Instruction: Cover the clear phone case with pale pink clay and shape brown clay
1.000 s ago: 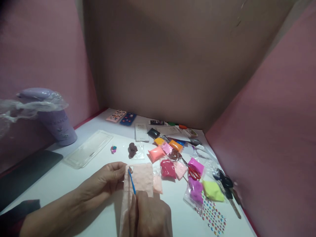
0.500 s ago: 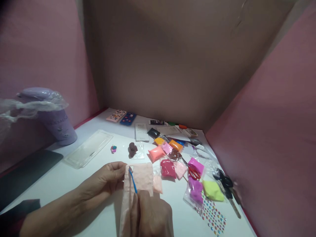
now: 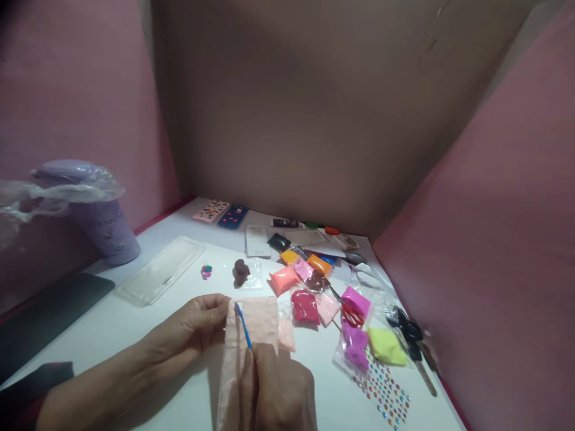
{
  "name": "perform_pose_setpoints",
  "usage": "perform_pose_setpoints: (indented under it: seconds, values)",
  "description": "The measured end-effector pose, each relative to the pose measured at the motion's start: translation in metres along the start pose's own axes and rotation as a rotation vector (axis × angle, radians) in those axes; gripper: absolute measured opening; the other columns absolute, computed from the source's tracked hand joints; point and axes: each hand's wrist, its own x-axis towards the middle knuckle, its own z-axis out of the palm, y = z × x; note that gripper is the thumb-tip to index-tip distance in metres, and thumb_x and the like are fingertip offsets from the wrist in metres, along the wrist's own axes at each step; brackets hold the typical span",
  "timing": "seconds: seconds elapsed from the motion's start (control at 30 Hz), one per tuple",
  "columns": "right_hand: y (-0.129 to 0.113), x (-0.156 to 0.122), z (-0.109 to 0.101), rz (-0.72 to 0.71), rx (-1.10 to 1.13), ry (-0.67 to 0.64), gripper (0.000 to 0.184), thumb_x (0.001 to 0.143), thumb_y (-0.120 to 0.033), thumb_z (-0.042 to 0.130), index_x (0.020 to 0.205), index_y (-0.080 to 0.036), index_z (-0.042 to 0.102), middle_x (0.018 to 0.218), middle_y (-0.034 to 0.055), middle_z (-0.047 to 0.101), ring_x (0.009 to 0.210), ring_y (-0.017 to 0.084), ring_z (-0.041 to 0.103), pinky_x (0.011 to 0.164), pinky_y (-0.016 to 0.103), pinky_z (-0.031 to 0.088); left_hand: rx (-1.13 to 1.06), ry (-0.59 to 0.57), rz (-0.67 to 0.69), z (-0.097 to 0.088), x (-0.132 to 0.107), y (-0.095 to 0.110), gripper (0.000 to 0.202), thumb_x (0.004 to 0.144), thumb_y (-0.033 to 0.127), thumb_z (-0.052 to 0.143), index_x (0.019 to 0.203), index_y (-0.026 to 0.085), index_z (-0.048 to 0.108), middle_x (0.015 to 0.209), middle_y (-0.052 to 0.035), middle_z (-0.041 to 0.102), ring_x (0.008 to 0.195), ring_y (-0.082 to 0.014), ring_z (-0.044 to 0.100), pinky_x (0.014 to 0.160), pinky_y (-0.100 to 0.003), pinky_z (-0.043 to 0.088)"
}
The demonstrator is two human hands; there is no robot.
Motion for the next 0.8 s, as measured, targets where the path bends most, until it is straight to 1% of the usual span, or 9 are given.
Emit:
perform_pose_setpoints:
  seconds: [0.13, 0.23, 0.4, 0.57, 0.63, 0.73, 0.8]
  values:
    - [-0.0014, 0.0, 0.0012, -0.022, -0.053, 0.01, 0.016, 0.087, -0.02, 0.046, 0.072, -0.02, 0.051, 0.048, -0.0027, 0.047, 0.039, 0.013, 0.044, 0.043, 0.028, 0.025, 0.0, 0.005, 0.004, -0.0001, 0.001, 0.0003, 0.014, 0.069, 0.019, 0.075, 0.066, 0.009, 0.066, 0.064, -0.0046, 0.067, 0.056, -0.0124, 0.062, 0.058, -0.024, 0.052]
    - [-0.0016, -0.0003, 0.0028, -0.027, -0.039, -0.004, 0.019, 0.088, -0.018, 0.044, 0.069, -0.02, 0.048, 0.046, -0.0038, 0.044, 0.037, 0.013, 0.041, 0.043, 0.027, 0.024, 0.012, 0.011, -0.002, -0.0002, 0.0019, 0.0009, 0.015, 0.068, 0.02, 0.077, 0.065, 0.009, 0.066, 0.064, -0.0047, 0.067, 0.057, -0.0135, 0.063, 0.059, -0.026, 0.053]
    - [-0.0015, -0.0027, 0.0028, 0.005, -0.031, 0.025, 0.018, 0.088, -0.021, 0.045, 0.072, -0.019, 0.05, 0.049, -0.0029, 0.047, 0.04, 0.013, 0.045, 0.045, 0.028, 0.025, 0.004, 0.006, -0.007, 0.0005, 0.002, 0.0016, 0.015, 0.067, 0.021, 0.077, 0.066, 0.01, 0.068, 0.065, -0.0055, 0.068, 0.059, -0.0138, 0.063, 0.06, -0.025, 0.052]
    - [-0.0054, -0.0009, 0.0011, 0.024, -0.028, 0.011, 0.023, 0.089, -0.02, 0.044, 0.067, -0.02, 0.048, 0.045, -0.0046, 0.042, 0.035, 0.012, 0.04, 0.043, 0.029, 0.023, 0.011, 0.017, -0.005, 0.0014, 0.0006, 0.0014, 0.017, 0.065, 0.022, 0.078, 0.066, 0.01, 0.067, 0.064, -0.004, 0.066, 0.057, -0.0129, 0.061, 0.06, -0.026, 0.053]
    - [-0.0041, -0.0004, 0.0011, -0.013, -0.036, 0.003, 0.022, 0.089, -0.02, 0.043, 0.068, -0.02, 0.049, 0.044, -0.0046, 0.042, 0.035, 0.013, 0.04, 0.042, 0.029, 0.023, 0.007, 0.02, 0.003, 0.0006, 0.0007, 0.0008, 0.017, 0.066, 0.022, 0.078, 0.066, 0.01, 0.067, 0.065, -0.0041, 0.066, 0.058, -0.0126, 0.061, 0.06, -0.025, 0.052]
    - [-0.0004, -0.0011, 0.0015, -0.027, -0.044, 0.007, 0.017, 0.089, -0.019, 0.045, 0.072, -0.019, 0.052, 0.046, -0.0039, 0.045, 0.037, 0.013, 0.044, 0.042, 0.028, 0.025, 0.004, 0.0, 0.011, -0.0013, 0.0017, -0.0003, 0.017, 0.067, 0.023, 0.078, 0.066, 0.01, 0.066, 0.066, -0.0048, 0.067, 0.059, -0.0129, 0.061, 0.061, -0.025, 0.052]
    - [0.0007, -0.0017, 0.0017, -0.04, -0.048, -0.002, 0.018, 0.089, -0.019, 0.046, 0.072, -0.019, 0.052, 0.046, -0.004, 0.045, 0.036, 0.013, 0.044, 0.042, 0.028, 0.025, 0.014, -0.011, 0.006, -0.0022, 0.0023, -0.0007, 0.017, 0.067, 0.024, 0.078, 0.066, 0.01, 0.067, 0.066, -0.0048, 0.067, 0.059, -0.0133, 0.062, 0.062, -0.025, 0.052]
